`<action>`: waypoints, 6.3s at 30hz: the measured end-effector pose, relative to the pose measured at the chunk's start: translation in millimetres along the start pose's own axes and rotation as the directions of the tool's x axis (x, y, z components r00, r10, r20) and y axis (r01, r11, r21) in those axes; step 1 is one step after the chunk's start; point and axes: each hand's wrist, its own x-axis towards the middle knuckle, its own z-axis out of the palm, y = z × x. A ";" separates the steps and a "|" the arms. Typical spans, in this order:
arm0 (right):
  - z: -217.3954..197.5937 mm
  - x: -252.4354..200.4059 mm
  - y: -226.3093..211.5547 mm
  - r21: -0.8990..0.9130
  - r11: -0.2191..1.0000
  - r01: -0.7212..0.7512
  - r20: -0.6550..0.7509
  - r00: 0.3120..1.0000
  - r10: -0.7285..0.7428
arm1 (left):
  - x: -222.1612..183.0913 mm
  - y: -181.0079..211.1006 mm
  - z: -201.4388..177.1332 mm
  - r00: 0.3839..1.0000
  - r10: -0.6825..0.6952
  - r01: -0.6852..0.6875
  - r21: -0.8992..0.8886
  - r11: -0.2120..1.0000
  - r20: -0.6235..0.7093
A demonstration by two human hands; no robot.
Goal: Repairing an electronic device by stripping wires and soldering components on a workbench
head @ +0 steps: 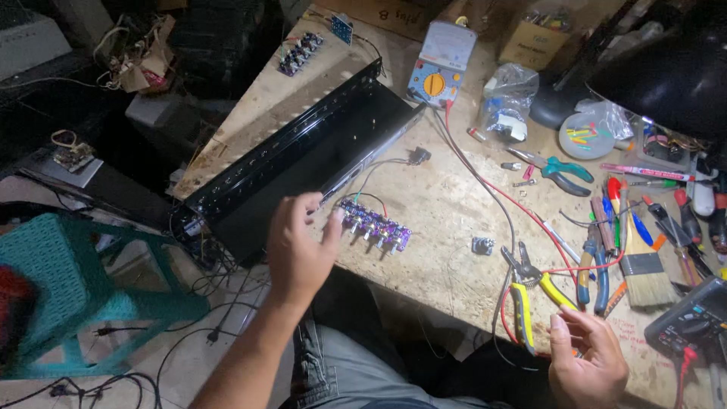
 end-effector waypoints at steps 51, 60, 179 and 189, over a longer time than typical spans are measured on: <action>588.8 277.7 -167.4 0.228 0.474 0.850 0.676 0.213 -0.706 | 283.2 -309.3 146.5 0.951 0.069 -0.080 0.022 0.997 0.300; 578.5 280.5 -187.4 0.013 0.648 0.762 0.848 0.335 -0.411 | 279.3 -302.6 149.3 0.974 0.148 -0.157 0.044 0.987 0.172; 43.1 11.3 -55.3 0.127 0.809 0.574 0.236 0.775 -0.586 | -91.8 104.9 74.6 0.755 -0.040 0.504 -0.540 0.674 0.655; 35.6 19.2 -47.3 0.377 0.813 -0.444 0.737 0.675 0.027 | -99.8 105.4 74.4 0.817 0.146 0.220 -0.535 0.816 0.558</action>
